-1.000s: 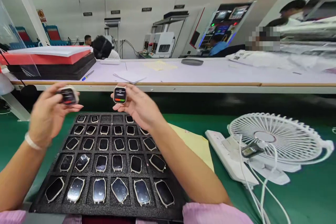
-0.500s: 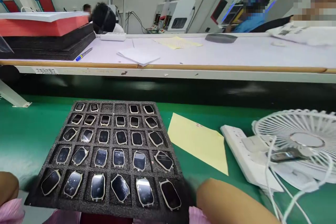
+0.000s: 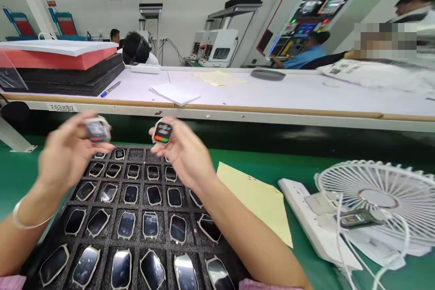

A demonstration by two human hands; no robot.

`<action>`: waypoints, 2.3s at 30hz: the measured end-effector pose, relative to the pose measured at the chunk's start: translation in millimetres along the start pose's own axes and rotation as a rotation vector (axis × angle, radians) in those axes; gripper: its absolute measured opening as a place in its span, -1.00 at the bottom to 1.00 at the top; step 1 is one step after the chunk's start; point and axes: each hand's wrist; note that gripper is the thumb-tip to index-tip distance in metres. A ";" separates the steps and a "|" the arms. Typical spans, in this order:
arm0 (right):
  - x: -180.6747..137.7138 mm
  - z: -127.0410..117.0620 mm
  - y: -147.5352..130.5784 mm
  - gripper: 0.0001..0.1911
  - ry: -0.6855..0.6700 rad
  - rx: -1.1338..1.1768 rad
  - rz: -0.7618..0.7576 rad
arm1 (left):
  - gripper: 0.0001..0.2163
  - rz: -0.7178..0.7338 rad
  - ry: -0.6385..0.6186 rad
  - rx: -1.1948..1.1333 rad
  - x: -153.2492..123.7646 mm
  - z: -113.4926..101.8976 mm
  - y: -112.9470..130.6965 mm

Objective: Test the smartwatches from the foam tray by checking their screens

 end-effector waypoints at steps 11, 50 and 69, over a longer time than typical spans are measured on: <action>19.9 -7.0 68.2 -0.59 0.012 0.148 0.246 | -0.65 -0.513 -0.020 -0.172 6.3 21.0 -68.7; 19.7 -14.2 82.4 -0.66 -0.005 0.113 0.345 | -0.69 -0.517 0.020 -0.130 7.9 18.6 -79.6; 16.6 -13.2 83.7 -0.51 -0.069 0.094 0.300 | -0.45 -0.325 -0.084 0.002 3.6 17.2 -87.6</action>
Point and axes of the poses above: each hand's wrist, its own x-axis towards the middle knuckle, its own z-axis out of the palm, y = z × x, and after that the axes turned 1 degree about z, right-handed
